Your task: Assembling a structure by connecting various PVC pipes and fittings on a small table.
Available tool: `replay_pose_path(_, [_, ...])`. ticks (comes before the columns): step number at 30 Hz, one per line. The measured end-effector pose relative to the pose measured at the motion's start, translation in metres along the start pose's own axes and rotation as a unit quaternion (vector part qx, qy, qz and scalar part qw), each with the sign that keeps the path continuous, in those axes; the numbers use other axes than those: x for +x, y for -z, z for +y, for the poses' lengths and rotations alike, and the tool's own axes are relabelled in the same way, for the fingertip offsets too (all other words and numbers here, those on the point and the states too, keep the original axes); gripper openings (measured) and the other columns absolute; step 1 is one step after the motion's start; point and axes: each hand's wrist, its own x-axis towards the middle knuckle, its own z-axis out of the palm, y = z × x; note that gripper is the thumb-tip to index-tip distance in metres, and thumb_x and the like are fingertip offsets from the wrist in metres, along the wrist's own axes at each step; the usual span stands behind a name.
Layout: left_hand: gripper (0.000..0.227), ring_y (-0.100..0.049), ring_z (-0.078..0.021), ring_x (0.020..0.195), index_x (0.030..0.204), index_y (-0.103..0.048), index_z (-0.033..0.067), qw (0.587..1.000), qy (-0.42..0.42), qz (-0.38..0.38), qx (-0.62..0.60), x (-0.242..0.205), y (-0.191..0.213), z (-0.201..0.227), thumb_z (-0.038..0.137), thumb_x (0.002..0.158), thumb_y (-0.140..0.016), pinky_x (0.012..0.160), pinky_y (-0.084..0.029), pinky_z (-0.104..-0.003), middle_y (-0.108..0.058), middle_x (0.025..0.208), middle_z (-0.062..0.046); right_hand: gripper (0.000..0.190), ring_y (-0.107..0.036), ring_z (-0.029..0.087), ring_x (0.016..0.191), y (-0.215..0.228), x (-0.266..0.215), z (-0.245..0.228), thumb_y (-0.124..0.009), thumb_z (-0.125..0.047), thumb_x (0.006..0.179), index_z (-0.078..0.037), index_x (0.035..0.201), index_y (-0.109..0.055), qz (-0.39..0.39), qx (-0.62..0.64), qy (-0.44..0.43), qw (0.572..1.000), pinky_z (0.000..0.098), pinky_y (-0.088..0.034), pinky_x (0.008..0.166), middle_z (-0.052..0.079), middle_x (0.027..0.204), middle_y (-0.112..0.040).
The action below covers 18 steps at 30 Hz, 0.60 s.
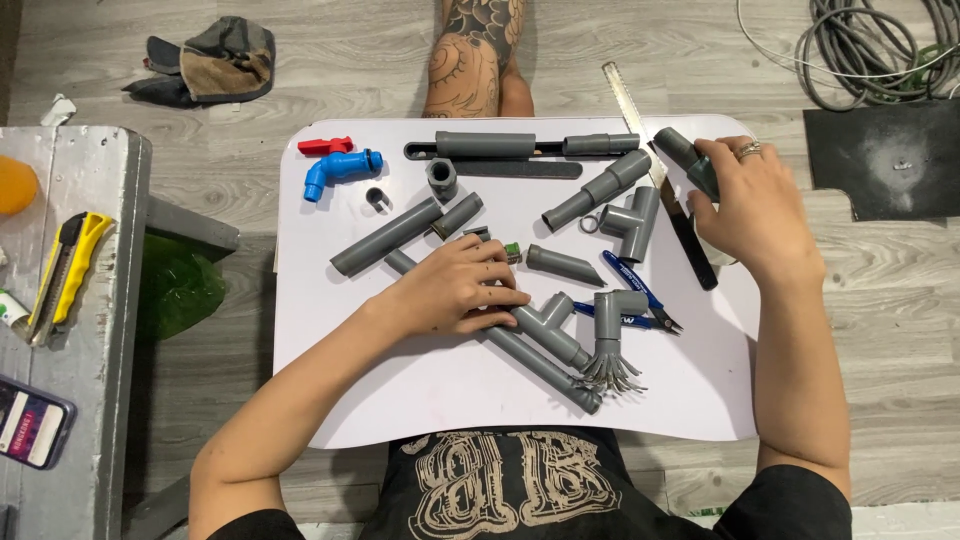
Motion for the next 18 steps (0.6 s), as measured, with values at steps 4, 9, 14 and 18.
replay_pose_path(4, [0.024,-0.057,-0.023,0.101,0.107,-0.08,0.015,1.0,0.006,-0.006,0.006,0.0,0.0,0.001,0.032,0.091,-0.073,0.088,-0.044,-0.035,-0.071,0.094,-0.001,0.06,-0.059,0.039,0.115,-0.001,0.0,0.0,-0.069,-0.014,0.085,-0.003,0.144,-0.06,-0.004,-0.024,0.005,1.0,0.0469,-0.049,0.092,0.021,0.135,-0.064])
replay_pose_path(9, [0.024,-0.056,-0.0228,0.099,0.106,-0.08,0.0152,1.0,0.008,-0.004,0.003,-0.001,-0.001,-0.001,0.033,0.092,-0.072,0.087,-0.044,-0.035,-0.07,0.094,-0.001,0.063,-0.059,0.038,0.117,-0.007,0.0,-0.001,-0.07,-0.017,0.086,-0.001,0.146,-0.059,0.004,-0.048,0.013,0.999,0.0451,-0.049,0.092,0.023,0.133,-0.066])
replay_pose_path(14, [0.023,-0.057,-0.0227,0.102,0.104,-0.079,0.0138,1.0,0.004,0.013,0.009,0.0,-0.004,-0.003,0.033,0.092,-0.072,0.089,-0.044,-0.036,-0.07,0.095,-0.001,0.063,-0.061,0.042,0.112,-0.012,-0.008,0.006,-0.07,-0.016,0.084,0.001,0.144,-0.061,0.044,-0.022,0.052,0.997,0.0473,-0.051,0.092,0.023,0.131,-0.068])
replay_pose_path(18, [0.021,-0.054,-0.0222,0.094,0.1,-0.075,0.0149,0.998,-0.029,0.053,0.029,-0.005,-0.01,-0.008,0.034,0.091,-0.073,0.082,-0.043,-0.036,-0.066,0.091,-0.002,0.059,-0.068,0.036,0.105,-0.029,-0.007,0.022,-0.071,-0.027,0.088,-0.006,0.144,-0.067,0.094,-0.115,0.096,0.984,0.0398,-0.056,0.088,0.016,0.123,-0.075])
